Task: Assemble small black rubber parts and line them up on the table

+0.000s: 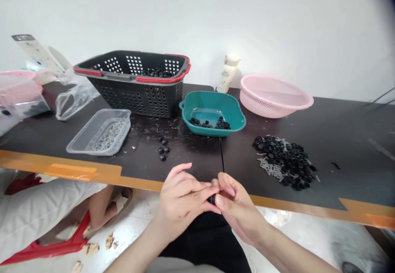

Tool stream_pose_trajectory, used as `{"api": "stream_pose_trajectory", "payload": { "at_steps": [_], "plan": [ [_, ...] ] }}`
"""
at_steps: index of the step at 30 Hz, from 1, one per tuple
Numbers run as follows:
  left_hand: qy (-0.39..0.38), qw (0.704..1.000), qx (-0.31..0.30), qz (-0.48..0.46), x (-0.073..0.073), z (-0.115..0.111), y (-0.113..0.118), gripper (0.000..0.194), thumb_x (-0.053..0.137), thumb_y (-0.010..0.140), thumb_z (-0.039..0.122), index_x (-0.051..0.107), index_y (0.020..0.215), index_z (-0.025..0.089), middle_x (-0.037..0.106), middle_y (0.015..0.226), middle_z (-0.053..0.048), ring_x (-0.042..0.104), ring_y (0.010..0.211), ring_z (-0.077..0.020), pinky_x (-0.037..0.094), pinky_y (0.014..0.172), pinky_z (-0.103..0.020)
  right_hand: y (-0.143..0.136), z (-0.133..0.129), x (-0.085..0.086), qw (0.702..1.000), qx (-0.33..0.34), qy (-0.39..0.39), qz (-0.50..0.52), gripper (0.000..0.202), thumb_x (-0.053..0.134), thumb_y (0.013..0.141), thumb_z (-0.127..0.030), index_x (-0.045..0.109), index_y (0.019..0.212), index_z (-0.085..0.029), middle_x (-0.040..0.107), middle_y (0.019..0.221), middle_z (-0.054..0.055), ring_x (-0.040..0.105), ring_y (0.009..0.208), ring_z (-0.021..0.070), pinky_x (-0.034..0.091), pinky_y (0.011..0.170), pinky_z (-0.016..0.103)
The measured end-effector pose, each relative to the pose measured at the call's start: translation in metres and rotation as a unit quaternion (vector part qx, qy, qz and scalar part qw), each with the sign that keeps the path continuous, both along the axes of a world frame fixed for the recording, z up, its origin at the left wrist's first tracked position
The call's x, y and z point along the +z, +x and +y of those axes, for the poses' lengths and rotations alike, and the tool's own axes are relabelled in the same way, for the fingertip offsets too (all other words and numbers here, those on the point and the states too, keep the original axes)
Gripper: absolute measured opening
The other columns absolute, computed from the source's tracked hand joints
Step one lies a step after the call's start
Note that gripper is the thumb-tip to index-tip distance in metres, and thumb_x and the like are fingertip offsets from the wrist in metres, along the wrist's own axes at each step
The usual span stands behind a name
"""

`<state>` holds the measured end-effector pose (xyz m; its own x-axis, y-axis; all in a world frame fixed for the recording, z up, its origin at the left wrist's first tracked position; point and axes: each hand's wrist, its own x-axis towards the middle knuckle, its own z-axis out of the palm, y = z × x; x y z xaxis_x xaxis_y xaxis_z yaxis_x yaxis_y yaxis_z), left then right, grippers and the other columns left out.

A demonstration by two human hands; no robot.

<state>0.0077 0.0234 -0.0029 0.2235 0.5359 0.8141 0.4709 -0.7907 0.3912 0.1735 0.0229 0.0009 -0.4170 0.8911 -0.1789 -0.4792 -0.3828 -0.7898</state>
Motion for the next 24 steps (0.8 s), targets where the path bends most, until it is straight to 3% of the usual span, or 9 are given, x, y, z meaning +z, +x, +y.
{"api": "stream_pose_trajectory", "payload": {
  "at_steps": [4,8,11,14,16,18,21,24],
  "plan": [
    [-0.050,0.999,-0.001,0.000,-0.006,-0.005,-0.002,0.021,0.067,0.089,0.035,0.072,0.105,0.023,0.074,0.079,0.000,0.068,0.070,-0.0142,0.052,0.099,-0.045,0.007,0.005,-0.002,0.997,0.036,0.007,-0.073,0.048,0.089,0.065,-0.033,0.044,0.073,-0.022,0.055,0.070,-0.006,0.050,0.064,0.0102,0.040,0.061,0.021],
    [-0.079,0.995,0.000,0.064,-0.009,-0.014,-0.013,0.016,0.060,0.094,0.019,0.068,0.107,0.018,0.077,0.086,-0.003,0.071,0.075,-0.0143,0.053,0.101,-0.042,0.017,0.006,-0.006,0.972,0.065,0.076,-0.211,0.031,0.079,0.078,-0.039,0.055,0.090,-0.023,0.072,0.086,0.002,0.066,0.083,0.0179,0.049,0.079,0.032],
    [-0.083,0.988,0.082,0.104,-0.012,-0.015,-0.033,0.015,0.058,0.094,0.019,0.066,0.105,0.019,0.078,0.085,-0.002,0.073,0.071,-0.0158,0.056,0.098,-0.043,0.026,0.005,-0.013,0.943,0.046,0.144,-0.296,0.027,0.071,0.085,-0.042,0.060,0.101,-0.024,0.076,0.100,0.009,0.070,0.094,0.0241,0.053,0.086,0.040],
    [-0.078,0.965,0.201,0.147,-0.020,-0.009,-0.061,0.013,0.055,0.095,0.024,0.066,0.100,0.021,0.078,0.087,-0.004,0.074,0.073,-0.0190,0.054,0.096,-0.047,0.041,0.012,-0.016,0.915,-0.016,0.196,-0.353,0.024,0.067,0.088,-0.043,0.063,0.102,-0.024,0.076,0.101,0.009,0.071,0.092,0.0243,0.056,0.082,0.039],
    [-0.081,0.946,0.246,0.194,-0.029,-0.002,-0.080,0.014,0.057,0.094,0.032,0.068,0.095,0.023,0.079,0.089,-0.004,0.073,0.077,-0.0218,0.048,0.099,-0.050,0.058,0.023,-0.013,0.889,-0.051,0.223,-0.396,0.022,0.066,0.088,-0.043,0.065,0.098,-0.024,0.076,0.097,0.007,0.071,0.090,0.0234,0.057,0.080,0.037],
    [-0.073,0.929,0.276,0.234,-0.038,0.005,-0.095,0.020,0.057,0.094,0.039,0.071,0.092,0.026,0.078,0.087,-0.003,0.072,0.079,-0.0241,0.045,0.095,-0.048,0.081,0.041,-0.005,0.838,-0.094,0.257,-0.473,0.022,0.064,0.089,-0.044,0.067,0.095,-0.023,0.075,0.091,0.006,0.070,0.085,0.0225,0.056,0.077,0.035],
    [-0.038,0.929,0.265,0.257,-0.048,0.017,-0.106,0.029,0.049,0.096,0.042,0.073,0.091,0.027,0.079,0.087,-0.003,0.070,0.077,-0.0247,0.046,0.085,-0.042,0.122,0.075,0.013,0.694,-0.157,0.289,-0.640,0.024,0.056,0.092,-0.042,0.069,0.098,-0.022,0.073,0.088,0.007,0.068,0.079,0.0230,0.054,0.070,0.034],
    [-0.011,0.935,0.252,0.248,-0.047,0.026,-0.107,0.034,0.045,0.098,0.046,0.071,0.089,0.026,0.079,0.084,-0.003,0.070,0.071,-0.0243,0.047,0.077,-0.039,0.156,0.110,0.025,0.628,-0.157,0.289,-0.705,0.021,0.058,0.088,-0.031,0.073,0.097,-0.020,0.074,0.100,0.010,0.066,0.090,0.0277,0.050,0.081,0.039]
  ]
}}
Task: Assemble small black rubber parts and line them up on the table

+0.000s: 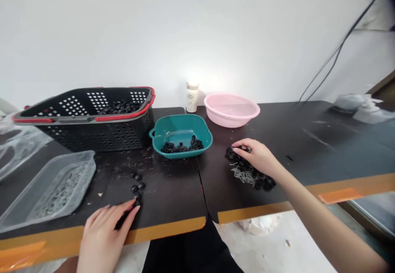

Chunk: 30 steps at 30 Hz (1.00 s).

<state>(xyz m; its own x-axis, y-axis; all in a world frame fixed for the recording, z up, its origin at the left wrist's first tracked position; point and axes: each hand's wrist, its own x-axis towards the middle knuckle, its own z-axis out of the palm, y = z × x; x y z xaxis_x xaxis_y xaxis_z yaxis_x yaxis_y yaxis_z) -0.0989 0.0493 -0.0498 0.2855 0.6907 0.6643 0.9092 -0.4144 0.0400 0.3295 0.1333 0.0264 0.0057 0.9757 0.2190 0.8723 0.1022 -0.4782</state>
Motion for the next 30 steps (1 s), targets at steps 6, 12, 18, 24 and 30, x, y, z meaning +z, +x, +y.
{"api": "stream_pose_trajectory", "payload": {
  "at_steps": [6,12,18,24,30],
  "plan": [
    [0.034,0.998,0.037,0.030,0.028,-0.002,0.016,0.029,0.048,0.097,0.044,0.067,0.097,0.022,0.077,0.077,-0.004,0.067,0.064,-0.0238,0.045,0.072,-0.038,0.011,0.042,-0.006,0.989,0.079,-0.058,-0.106,0.015,0.073,0.075,-0.030,0.079,0.085,-0.022,0.076,0.088,0.006,0.063,0.091,0.0287,0.048,0.082,0.035],
    [0.053,0.997,-0.038,0.030,0.095,0.036,0.059,0.016,0.060,0.093,0.033,0.070,0.095,0.021,0.074,0.074,-0.002,0.067,0.068,-0.0201,0.046,0.071,-0.032,-0.005,0.047,-0.010,0.975,0.101,-0.079,-0.179,0.009,0.070,0.078,-0.018,0.078,0.075,-0.020,0.076,0.079,0.007,0.064,0.087,0.0276,0.046,0.074,0.033],
    [-0.237,0.959,-0.003,0.156,0.139,0.145,0.116,0.022,0.055,0.096,0.025,0.067,0.114,0.021,0.070,0.115,-0.008,0.063,0.109,-0.0233,0.050,0.092,-0.037,-0.015,0.042,-0.007,0.967,0.092,-0.097,-0.215,0.009,0.070,0.083,-0.018,0.071,0.074,-0.016,0.072,0.078,0.004,0.065,0.085,0.0217,0.050,0.078,0.038],
    [-0.439,0.865,0.024,0.243,0.116,0.219,0.146,0.029,0.061,0.094,0.031,0.061,0.119,0.018,0.064,0.121,-0.009,0.065,0.101,-0.0222,0.057,0.084,-0.041,-0.019,0.023,0.003,0.981,0.115,-0.068,-0.142,0.012,0.065,0.085,-0.015,0.076,0.090,-0.016,0.076,0.087,0.011,0.068,0.091,0.0289,0.053,0.081,0.041],
    [-0.483,0.841,0.047,0.240,0.101,0.230,0.147,0.031,0.062,0.094,0.031,0.060,0.121,0.018,0.063,0.123,-0.009,0.065,0.104,-0.0234,0.056,0.086,-0.043,-0.068,-0.023,-0.014,0.968,0.248,-0.023,-0.027,0.031,0.051,0.095,-0.012,0.067,0.122,-0.016,0.073,0.111,0.009,0.068,0.103,0.0184,0.052,0.094,0.028]
  ]
}}
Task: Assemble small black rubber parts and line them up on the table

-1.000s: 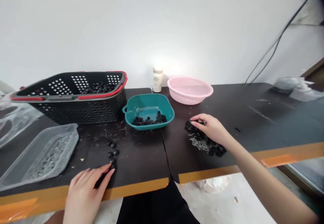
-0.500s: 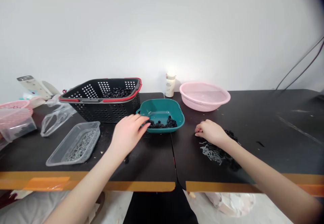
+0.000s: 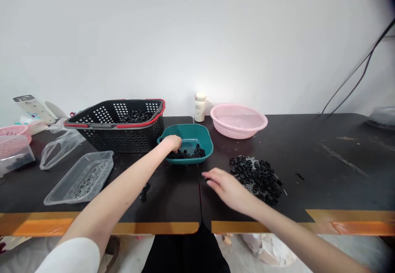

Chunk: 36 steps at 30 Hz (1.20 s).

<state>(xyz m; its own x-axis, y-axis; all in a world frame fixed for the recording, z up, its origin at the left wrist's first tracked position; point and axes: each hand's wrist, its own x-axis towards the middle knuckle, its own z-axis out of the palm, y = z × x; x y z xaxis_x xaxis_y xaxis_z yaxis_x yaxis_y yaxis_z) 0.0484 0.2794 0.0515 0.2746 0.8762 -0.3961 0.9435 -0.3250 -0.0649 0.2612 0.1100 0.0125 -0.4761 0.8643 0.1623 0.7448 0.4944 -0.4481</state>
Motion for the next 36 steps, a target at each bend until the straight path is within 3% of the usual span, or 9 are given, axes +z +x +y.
{"api": "stream_pose_trajectory", "payload": {
  "at_steps": [4,7,9,12,17,25,30,33,36],
  "plan": [
    [0.033,0.999,0.003,-0.012,0.003,-0.004,-0.003,0.031,0.061,0.094,0.031,0.060,0.121,0.018,0.062,0.123,-0.009,0.064,0.104,-0.0236,0.056,0.087,-0.044,-0.039,-0.020,-0.026,0.998,0.058,0.007,0.036,0.025,0.056,0.094,-0.011,0.073,0.110,-0.018,0.075,0.105,0.006,0.068,0.099,0.0185,0.054,0.091,0.028],
    [0.075,0.997,-0.008,-0.026,0.012,-0.015,-0.010,0.030,0.061,0.094,0.031,0.060,0.121,0.018,0.063,0.123,-0.009,0.064,0.104,-0.0235,0.056,0.087,-0.044,-0.045,-0.022,-0.032,0.996,0.079,0.022,0.041,0.023,0.065,0.090,-0.015,0.074,0.109,-0.022,0.075,0.103,0.004,0.068,0.097,0.0192,0.054,0.091,0.030],
    [0.105,0.993,-0.021,-0.040,0.020,-0.027,-0.017,0.029,0.061,0.094,0.032,0.061,0.119,0.018,0.063,0.122,-0.009,0.065,0.103,-0.0232,0.056,0.087,-0.043,-0.033,-0.016,-0.028,0.997,0.064,0.035,0.039,0.025,0.069,0.088,-0.019,0.072,0.112,-0.025,0.075,0.105,0.003,0.067,0.099,0.0187,0.052,0.092,0.030],
    [0.149,0.986,-0.037,-0.068,0.028,-0.046,-0.029,0.029,0.060,0.095,0.032,0.061,0.120,0.017,0.063,0.122,-0.010,0.064,0.104,-0.0236,0.055,0.088,-0.045,0.006,0.004,-0.015,0.998,-0.026,0.056,0.009,0.021,0.063,0.091,-0.019,0.072,0.111,-0.021,0.075,0.108,0.007,0.065,0.102,0.0225,0.049,0.095,0.038],
    [0.143,0.985,-0.039,-0.087,0.022,-0.050,-0.035,0.030,0.060,0.095,0.032,0.060,0.121,0.017,0.063,0.122,-0.010,0.064,0.104,-0.0236,0.055,0.088,-0.045,0.063,0.037,0.003,0.985,-0.127,0.036,-0.110,0.011,0.065,0.087,-0.014,0.075,0.090,-0.016,0.075,0.093,0.010,0.065,0.095,0.0279,0.049,0.090,0.046],
    [0.064,0.992,-0.030,-0.101,0.005,-0.027,-0.019,0.031,0.060,0.094,0.032,0.060,0.121,0.017,0.063,0.122,-0.010,0.065,0.102,-0.0232,0.056,0.086,-0.044,0.055,0.037,0.003,0.968,-0.121,-0.026,-0.216,0.018,0.061,0.095,-0.030,0.067,0.104,-0.016,0.068,0.111,0.007,0.066,0.098,0.0211,0.054,0.088,0.043],
    [0.064,0.985,-0.015,-0.157,0.004,-0.030,-0.021,0.030,0.060,0.094,0.032,0.060,0.121,0.018,0.062,0.123,-0.010,0.064,0.104,-0.0233,0.056,0.087,-0.044,0.055,0.036,0.002,0.984,-0.119,-0.039,-0.129,0.014,0.062,0.094,-0.027,0.067,0.100,-0.014,0.070,0.103,0.006,0.067,0.095,0.0207,0.054,0.086,0.043],
    [0.075,0.971,0.001,-0.229,0.010,-0.034,-0.021,0.030,0.061,0.094,0.031,0.060,0.120,0.017,0.063,0.123,-0.010,0.064,0.104,-0.0234,0.056,0.087,-0.045,0.052,0.030,0.003,0.991,-0.126,-0.048,-0.019,0.010,0.059,0.093,-0.019,0.067,0.093,-0.014,0.072,0.084,0.004,0.069,0.081,0.0199,0.055,0.079,0.039],
    [0.080,0.938,0.010,-0.336,0.020,-0.050,-0.022,0.024,0.063,0.092,0.030,0.064,0.111,0.015,0.067,0.112,-0.008,0.067,0.096,-0.0216,0.056,0.084,-0.042,0.041,0.018,0.007,0.984,-0.106,-0.070,0.123,0.016,0.057,0.090,-0.021,0.069,0.100,-0.017,0.075,0.082,0.005,0.071,0.076,0.0192,0.057,0.073,0.034]
  ]
}}
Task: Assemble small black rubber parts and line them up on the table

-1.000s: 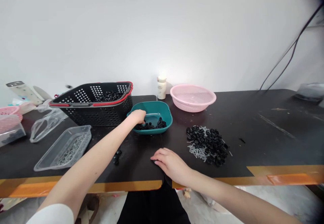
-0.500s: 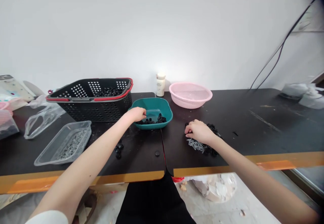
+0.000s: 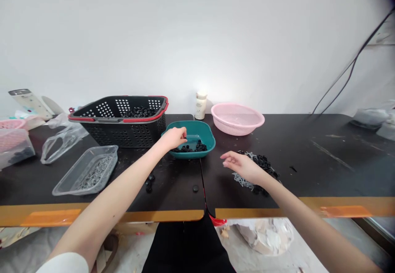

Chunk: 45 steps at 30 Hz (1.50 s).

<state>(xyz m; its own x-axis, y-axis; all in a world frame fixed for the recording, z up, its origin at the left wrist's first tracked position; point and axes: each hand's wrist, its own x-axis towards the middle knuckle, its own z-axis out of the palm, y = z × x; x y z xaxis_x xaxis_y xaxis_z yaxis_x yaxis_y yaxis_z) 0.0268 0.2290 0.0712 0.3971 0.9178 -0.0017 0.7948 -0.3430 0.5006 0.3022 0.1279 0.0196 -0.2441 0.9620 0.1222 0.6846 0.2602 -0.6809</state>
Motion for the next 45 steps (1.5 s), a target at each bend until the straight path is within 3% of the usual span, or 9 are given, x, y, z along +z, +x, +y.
{"api": "stream_pose_trajectory", "payload": {
  "at_steps": [4,8,9,11,12,18,26,35,45],
  "plan": [
    [-0.020,0.980,-0.022,-0.195,0.005,-0.051,-0.003,0.023,0.064,0.089,0.028,0.062,0.109,0.018,0.074,0.086,-0.003,0.071,0.079,-0.0185,0.056,0.079,-0.034,-0.028,-0.016,0.009,0.981,-0.004,0.016,0.192,0.027,0.059,0.089,-0.039,0.071,0.100,-0.017,0.079,0.090,0.009,0.072,0.078,0.0205,0.058,0.070,0.034],
    [-0.043,0.933,-0.008,-0.356,-0.022,-0.118,-0.006,0.028,0.055,0.093,0.039,0.063,0.108,0.017,0.076,0.094,-0.009,0.072,0.084,-0.0192,0.056,0.083,-0.034,-0.066,-0.031,0.010,0.939,-0.028,0.045,0.340,0.029,0.061,0.088,-0.044,0.069,0.097,-0.018,0.078,0.095,0.011,0.070,0.074,0.0186,0.057,0.067,0.033],
    [-0.053,0.909,0.011,-0.413,-0.033,-0.132,-0.006,0.030,0.056,0.093,0.043,0.064,0.106,0.018,0.075,0.091,-0.008,0.071,0.081,-0.0180,0.056,0.081,-0.033,-0.077,-0.036,0.008,0.926,-0.027,0.048,0.374,0.025,0.064,0.088,-0.042,0.070,0.094,-0.019,0.078,0.094,0.009,0.069,0.075,0.0179,0.057,0.068,0.032],
    [-0.104,0.783,0.066,-0.610,-0.056,-0.156,-0.003,0.029,0.072,0.082,0.045,0.070,0.092,0.018,0.073,0.084,-0.005,0.069,0.076,-0.0162,0.057,0.079,-0.031,-0.097,-0.045,0.003,0.902,-0.019,0.050,0.428,0.014,0.069,0.086,-0.036,0.072,0.087,-0.022,0.077,0.090,0.005,0.069,0.078,0.0170,0.056,0.072,0.030],
    [-0.104,0.749,0.085,-0.649,-0.065,-0.165,-0.001,0.029,0.075,0.079,0.047,0.071,0.087,0.020,0.072,0.084,-0.002,0.067,0.076,-0.0139,0.057,0.079,-0.029,-0.107,-0.050,0.000,0.894,-0.014,0.051,0.446,0.009,0.070,0.085,-0.032,0.072,0.084,-0.023,0.076,0.088,0.003,0.068,0.080,0.0167,0.055,0.073,0.029],
    [-0.138,0.607,0.166,-0.765,-0.082,-0.184,0.011,0.023,0.086,0.070,0.034,0.075,0.087,0.021,0.065,0.069,0.003,0.064,0.068,-0.0083,0.055,0.076,-0.021,-0.142,-0.065,-0.015,0.881,0.003,-0.023,0.472,0.005,0.071,0.084,-0.027,0.073,0.082,-0.024,0.074,0.081,0.001,0.069,0.075,0.0165,0.057,0.071,0.028],
    [-0.103,0.640,0.160,-0.745,-0.079,-0.182,0.006,0.022,0.079,0.078,0.040,0.076,0.086,0.020,0.068,0.069,0.000,0.065,0.068,-0.0110,0.054,0.071,-0.021,-0.148,-0.069,-0.016,0.906,-0.009,0.016,0.423,0.005,0.069,0.088,-0.025,0.074,0.086,-0.026,0.073,0.083,0.000,0.068,0.076,0.0164,0.056,0.073,0.030],
    [-0.120,0.599,0.193,-0.768,-0.074,-0.189,0.007,0.026,0.081,0.074,0.044,0.076,0.081,0.019,0.064,0.067,0.002,0.060,0.063,-0.0087,0.053,0.067,-0.019,-0.155,-0.072,0.000,0.939,0.012,0.058,0.339,0.008,0.068,0.088,-0.021,0.074,0.085,-0.026,0.069,0.087,0.002,0.065,0.082,0.0182,0.054,0.074,0.032],
    [-0.198,0.552,0.218,-0.780,-0.066,-0.199,0.007,0.031,0.089,0.064,0.035,0.081,0.089,0.019,0.074,0.077,-0.002,0.064,0.068,-0.0089,0.057,0.075,-0.021,-0.151,-0.082,0.006,0.953,0.008,0.249,0.175,0.016,0.061,0.091,-0.015,0.070,0.093,-0.028,0.072,0.089,0.003,0.065,0.083,0.0212,0.053,0.074,0.038]
  ]
}}
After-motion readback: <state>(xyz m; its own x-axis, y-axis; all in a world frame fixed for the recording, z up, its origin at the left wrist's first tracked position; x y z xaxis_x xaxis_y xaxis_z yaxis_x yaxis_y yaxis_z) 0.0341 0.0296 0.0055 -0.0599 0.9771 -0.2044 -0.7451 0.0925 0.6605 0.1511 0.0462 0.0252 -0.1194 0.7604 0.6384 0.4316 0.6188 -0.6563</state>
